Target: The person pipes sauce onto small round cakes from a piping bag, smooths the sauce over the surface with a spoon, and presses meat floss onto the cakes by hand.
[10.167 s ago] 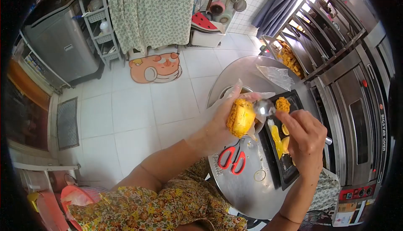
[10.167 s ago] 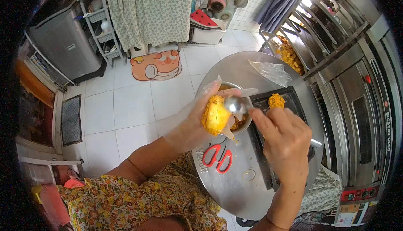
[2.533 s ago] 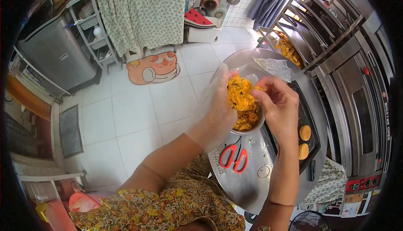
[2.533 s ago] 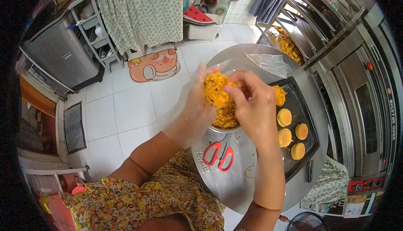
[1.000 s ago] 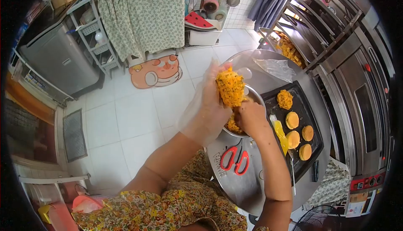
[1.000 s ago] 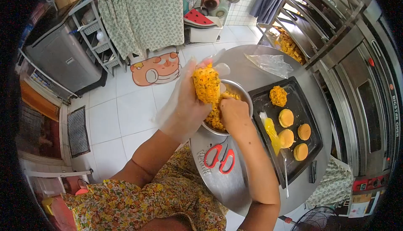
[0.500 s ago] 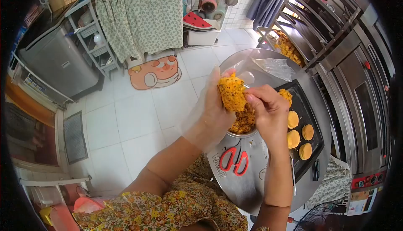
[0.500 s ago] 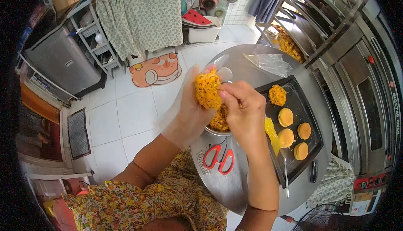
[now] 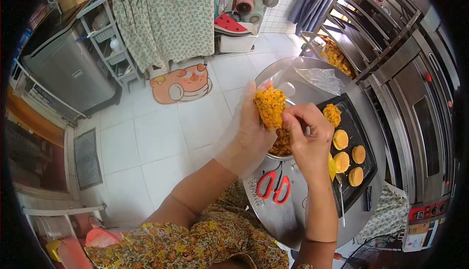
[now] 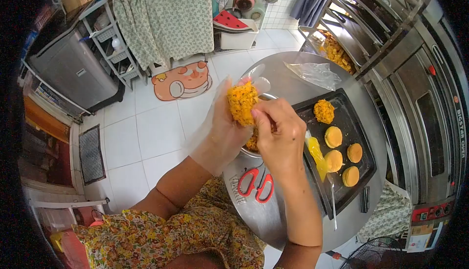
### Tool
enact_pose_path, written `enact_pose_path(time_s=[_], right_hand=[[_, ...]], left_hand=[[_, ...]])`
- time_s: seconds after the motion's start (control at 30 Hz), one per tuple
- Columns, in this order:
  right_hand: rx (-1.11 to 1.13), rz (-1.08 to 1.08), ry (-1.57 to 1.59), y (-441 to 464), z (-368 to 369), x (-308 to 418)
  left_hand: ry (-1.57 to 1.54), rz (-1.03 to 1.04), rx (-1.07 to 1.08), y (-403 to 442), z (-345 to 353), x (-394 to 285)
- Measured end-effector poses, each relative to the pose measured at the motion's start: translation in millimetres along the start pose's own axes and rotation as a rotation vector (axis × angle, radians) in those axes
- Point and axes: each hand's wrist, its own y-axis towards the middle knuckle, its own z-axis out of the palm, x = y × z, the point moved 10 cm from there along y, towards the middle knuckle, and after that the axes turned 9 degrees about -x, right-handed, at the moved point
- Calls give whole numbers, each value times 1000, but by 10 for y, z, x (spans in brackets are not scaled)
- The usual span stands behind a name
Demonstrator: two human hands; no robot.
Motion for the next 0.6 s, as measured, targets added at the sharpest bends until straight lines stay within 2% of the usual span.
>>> enact_pose_path(time_s=[0.07,0.2,0.3,0.4,0.43,0.53,0.57,0.6], right_hand=[[4,-37,-3,-25,41,31],[-9,-203,-46,-55,36,167],[-122,-78,-10,-53,-131,1],[-29,77,-195,-8,-173,-494],[180,-29,-370,-37,13,-480],[624,-112,-574,-368,564,-826],[630,-103,-609,-385,618,-874],[639,-96,-642,-402,679,-907]], left_hand=[[-266,-265,76,-81,125,22],[-277,-249,9,-83,108,1],[-226,-208,-26,-105,159,-79],[-137,-100,-43,16,34,-128],[-104,-66,-48,36,6,-148],[-91,-58,181,-87,222,-298],[-102,-67,294,-174,329,-351],[84,126,298,-187,300,-417]])
